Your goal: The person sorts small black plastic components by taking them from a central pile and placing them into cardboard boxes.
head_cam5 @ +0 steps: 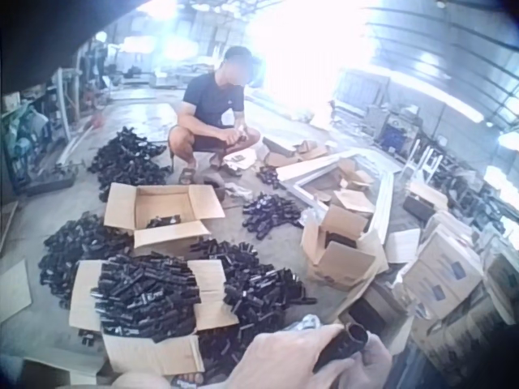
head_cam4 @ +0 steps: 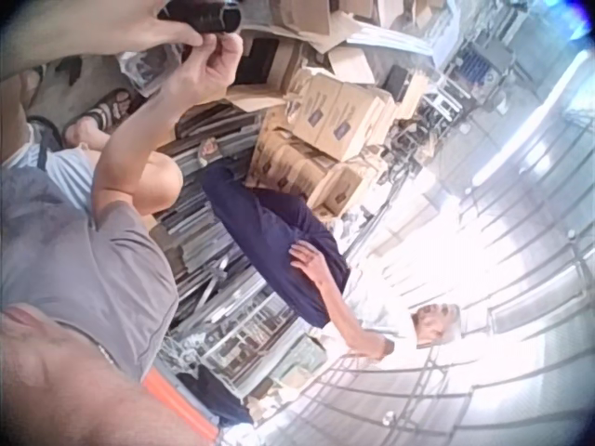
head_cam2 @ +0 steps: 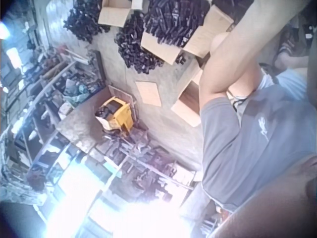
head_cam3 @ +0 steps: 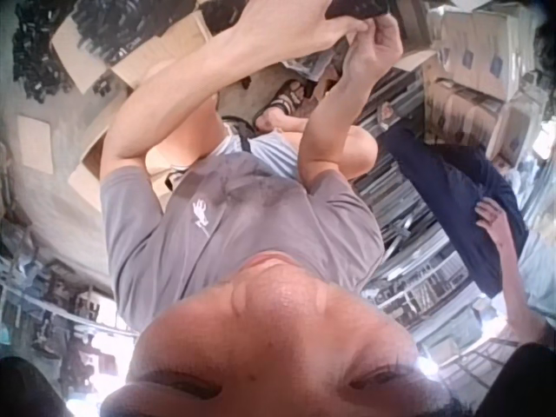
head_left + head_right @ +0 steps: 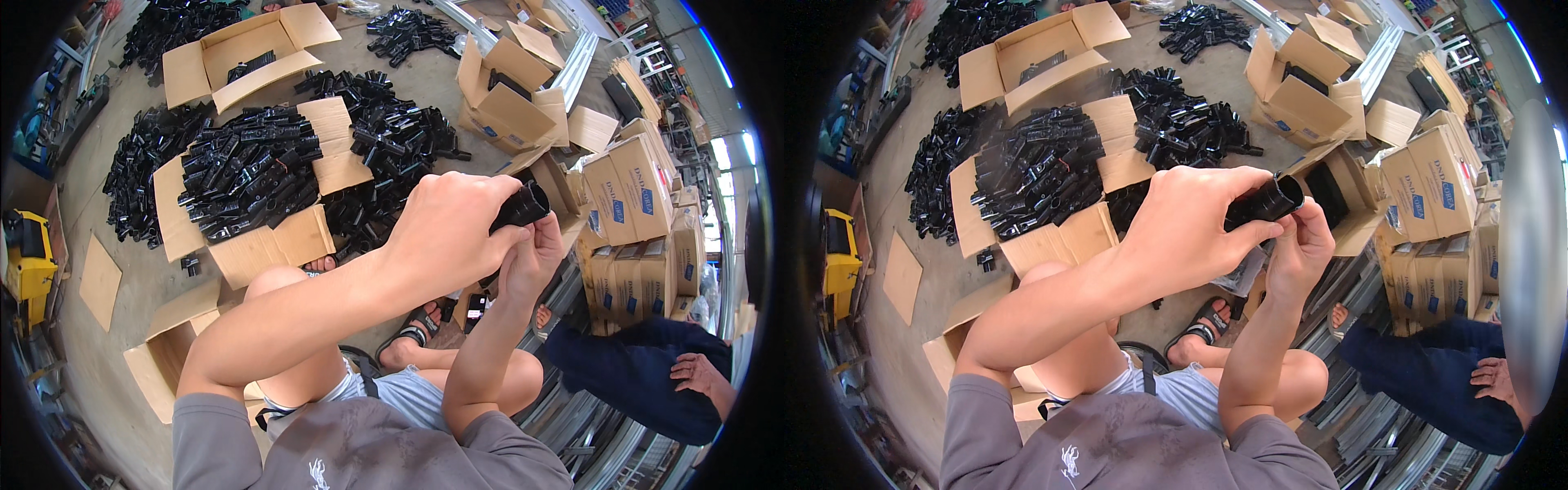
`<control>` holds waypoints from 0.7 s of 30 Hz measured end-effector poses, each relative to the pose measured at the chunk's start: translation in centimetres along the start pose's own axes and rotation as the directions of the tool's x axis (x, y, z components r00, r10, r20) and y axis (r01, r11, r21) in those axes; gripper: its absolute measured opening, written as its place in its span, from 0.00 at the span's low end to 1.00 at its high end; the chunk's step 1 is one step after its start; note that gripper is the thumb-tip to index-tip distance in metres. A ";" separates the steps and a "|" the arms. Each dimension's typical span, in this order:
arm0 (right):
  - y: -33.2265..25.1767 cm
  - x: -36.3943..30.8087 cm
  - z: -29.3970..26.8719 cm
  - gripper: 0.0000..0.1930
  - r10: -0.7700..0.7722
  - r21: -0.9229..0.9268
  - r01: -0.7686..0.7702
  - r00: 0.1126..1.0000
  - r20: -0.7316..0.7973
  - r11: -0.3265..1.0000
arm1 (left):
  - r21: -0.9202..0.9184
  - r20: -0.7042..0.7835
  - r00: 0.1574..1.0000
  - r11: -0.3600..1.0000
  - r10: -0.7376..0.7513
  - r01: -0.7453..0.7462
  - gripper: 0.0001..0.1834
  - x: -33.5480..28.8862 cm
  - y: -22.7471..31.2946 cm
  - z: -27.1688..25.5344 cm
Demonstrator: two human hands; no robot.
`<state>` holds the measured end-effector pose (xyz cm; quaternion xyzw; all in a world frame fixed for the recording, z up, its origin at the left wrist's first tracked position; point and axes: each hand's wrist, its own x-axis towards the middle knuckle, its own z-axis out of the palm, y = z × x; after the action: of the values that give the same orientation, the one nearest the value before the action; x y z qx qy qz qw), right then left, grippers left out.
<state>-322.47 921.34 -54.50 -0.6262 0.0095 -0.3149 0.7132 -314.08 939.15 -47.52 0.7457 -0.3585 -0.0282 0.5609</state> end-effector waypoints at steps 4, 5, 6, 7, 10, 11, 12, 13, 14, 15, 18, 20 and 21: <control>0.0 -0.2 0.1 0.09 0.066 0.035 -0.065 0.998 -0.018 0.997 | 0.033 -0.013 1.000 0.999 0.017 -0.016 0.19 0.0 -0.4 0.3; 0.0 -0.2 0.1 0.09 0.097 0.066 -0.096 0.995 -0.014 0.993 | 0.035 -0.013 1.000 0.999 0.015 -0.015 0.19 0.0 -0.4 0.3; 0.2 -0.3 0.2 0.09 0.098 0.068 -0.097 0.995 -0.014 0.993 | 0.050 -0.009 1.000 0.999 0.021 -0.021 0.19 0.0 -0.5 0.3; 0.2 -0.4 0.3 0.10 0.140 0.129 -0.136 0.990 -0.023 0.982 | 0.063 -0.004 1.000 0.998 0.030 -0.030 0.19 0.1 -0.5 0.3; 0.7 -0.6 -0.4 0.15 0.200 0.222 -0.195 0.980 0.002 0.955 | 0.101 0.037 0.999 0.995 0.011 -0.015 0.19 0.2 -0.4 0.3; 0.9 -0.7 -0.7 0.20 0.216 0.252 -0.217 0.976 0.035 0.943 | 0.103 0.038 0.999 0.995 0.011 -0.015 0.19 0.2 -0.4 0.3; 1.1 -0.8 -0.9 0.20 0.216 0.253 -0.217 0.976 0.035 0.943 | 0.106 0.032 0.999 0.994 0.026 -0.029 0.20 0.2 -0.4 0.4; 1.1 -0.9 -0.9 0.20 0.237 0.288 -0.240 0.970 0.047 0.927 | 0.110 0.028 0.999 0.993 0.039 -0.042 0.20 0.2 -0.4 0.4; 1.0 -0.9 -0.7 0.20 0.257 0.323 -0.263 0.964 0.061 0.909 | 0.110 0.028 0.999 0.993 0.037 -0.040 0.20 0.1 -0.5 0.5; 1.0 -1.0 -0.5 0.20 0.259 0.323 -0.264 0.964 0.060 0.909 | 0.123 0.035 0.998 0.991 0.048 -0.052 0.20 0.1 -0.7 0.6; 0.6 -1.4 1.3 0.15 0.333 0.389 -0.298 0.943 -0.024 0.872 | 0.147 0.030 0.997 0.987 0.067 -0.070 0.20 -0.1 -1.0 0.7; 0.7 -1.7 1.8 0.15 0.318 0.371 -0.273 0.946 -0.063 0.888 | 0.159 0.019 0.997 0.984 0.077 -0.079 0.20 -0.2 -1.1 0.4; 0.8 -1.9 2.0 0.15 0.318 0.371 -0.274 0.946 -0.062 0.887 | 0.162 0.030 0.998 0.985 0.061 -0.065 0.20 -0.3 -1.1 0.2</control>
<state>-322.81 924.00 -55.51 -0.4568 0.0911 -0.2362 0.8528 -313.83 939.30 -48.63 0.7768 -0.3900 0.0097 0.4944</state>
